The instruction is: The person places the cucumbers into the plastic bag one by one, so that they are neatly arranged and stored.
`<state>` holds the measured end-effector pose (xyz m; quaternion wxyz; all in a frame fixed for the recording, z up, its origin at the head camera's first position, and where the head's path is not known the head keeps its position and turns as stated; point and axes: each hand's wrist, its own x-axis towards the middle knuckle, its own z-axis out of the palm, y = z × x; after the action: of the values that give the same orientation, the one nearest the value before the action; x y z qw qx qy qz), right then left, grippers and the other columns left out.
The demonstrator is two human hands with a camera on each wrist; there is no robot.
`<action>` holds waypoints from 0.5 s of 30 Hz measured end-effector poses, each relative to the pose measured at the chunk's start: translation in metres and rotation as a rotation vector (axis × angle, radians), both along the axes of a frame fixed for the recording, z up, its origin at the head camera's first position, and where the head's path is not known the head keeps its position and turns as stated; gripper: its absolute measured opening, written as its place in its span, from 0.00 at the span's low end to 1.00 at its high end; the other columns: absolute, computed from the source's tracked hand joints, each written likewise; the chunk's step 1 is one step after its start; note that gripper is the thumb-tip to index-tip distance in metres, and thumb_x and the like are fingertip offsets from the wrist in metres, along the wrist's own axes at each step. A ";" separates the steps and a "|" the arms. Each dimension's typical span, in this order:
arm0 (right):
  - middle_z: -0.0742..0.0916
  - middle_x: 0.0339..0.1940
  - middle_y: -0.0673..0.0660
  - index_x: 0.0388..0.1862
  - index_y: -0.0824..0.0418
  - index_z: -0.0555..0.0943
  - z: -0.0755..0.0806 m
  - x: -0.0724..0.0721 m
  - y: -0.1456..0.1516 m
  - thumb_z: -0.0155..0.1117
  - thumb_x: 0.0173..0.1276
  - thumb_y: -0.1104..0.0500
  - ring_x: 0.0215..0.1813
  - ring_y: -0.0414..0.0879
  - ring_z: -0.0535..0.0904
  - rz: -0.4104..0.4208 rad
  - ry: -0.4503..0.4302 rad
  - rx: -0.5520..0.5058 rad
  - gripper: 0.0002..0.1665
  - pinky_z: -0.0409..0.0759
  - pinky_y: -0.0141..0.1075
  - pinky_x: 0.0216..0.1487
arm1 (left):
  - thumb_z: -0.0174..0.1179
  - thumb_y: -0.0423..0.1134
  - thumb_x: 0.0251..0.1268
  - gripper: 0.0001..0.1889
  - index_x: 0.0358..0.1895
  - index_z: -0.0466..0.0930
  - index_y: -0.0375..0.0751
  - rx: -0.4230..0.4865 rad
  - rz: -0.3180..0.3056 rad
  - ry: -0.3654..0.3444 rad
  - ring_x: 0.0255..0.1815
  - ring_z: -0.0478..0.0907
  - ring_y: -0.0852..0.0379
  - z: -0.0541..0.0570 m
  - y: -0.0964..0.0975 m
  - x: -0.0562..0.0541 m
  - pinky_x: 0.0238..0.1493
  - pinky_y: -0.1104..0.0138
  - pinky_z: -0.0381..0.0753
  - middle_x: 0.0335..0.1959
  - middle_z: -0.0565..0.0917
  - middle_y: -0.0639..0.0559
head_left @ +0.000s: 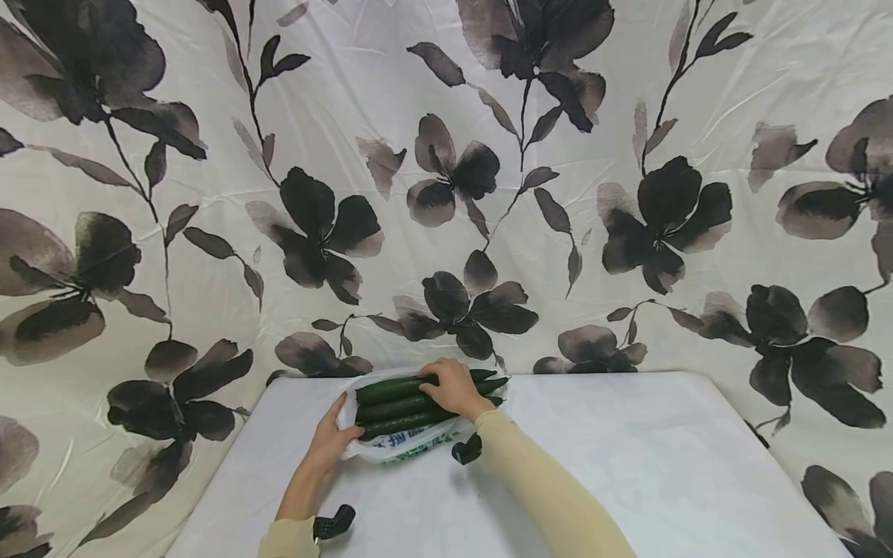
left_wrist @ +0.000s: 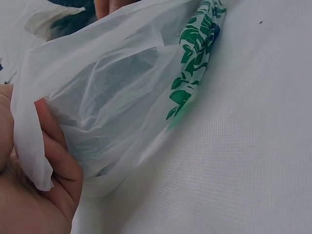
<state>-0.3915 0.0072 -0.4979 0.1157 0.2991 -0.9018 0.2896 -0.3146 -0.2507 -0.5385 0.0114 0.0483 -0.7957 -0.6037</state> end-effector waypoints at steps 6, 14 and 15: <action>0.86 0.46 0.51 0.48 0.56 0.86 0.009 -0.003 0.015 0.68 0.66 0.56 0.51 0.49 0.80 0.039 0.006 -0.011 0.13 0.76 0.48 0.55 | 0.58 0.24 0.56 0.47 0.78 0.41 0.37 0.012 -0.013 -0.004 0.73 0.53 0.35 0.002 0.000 -0.001 0.63 0.47 0.67 0.76 0.50 0.32; 0.86 0.45 0.52 0.47 0.57 0.86 0.022 -0.006 0.045 0.66 0.67 0.58 0.51 0.51 0.80 0.051 -0.065 -0.031 0.11 0.78 0.45 0.52 | 0.60 0.27 0.59 0.48 0.79 0.41 0.43 0.026 -0.027 -0.021 0.73 0.53 0.34 0.004 -0.001 0.001 0.65 0.46 0.65 0.76 0.49 0.34; 0.86 0.45 0.53 0.47 0.57 0.86 0.023 -0.006 0.050 0.66 0.68 0.58 0.51 0.51 0.80 0.048 -0.070 -0.033 0.10 0.78 0.45 0.52 | 0.60 0.27 0.60 0.47 0.79 0.41 0.43 0.024 -0.028 -0.019 0.73 0.51 0.34 0.005 -0.001 0.003 0.65 0.45 0.65 0.76 0.49 0.34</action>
<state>-0.3979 0.0568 -0.4745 0.0819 0.3085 -0.8930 0.3173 -0.3119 -0.2521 -0.5337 -0.0051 0.0430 -0.7889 -0.6130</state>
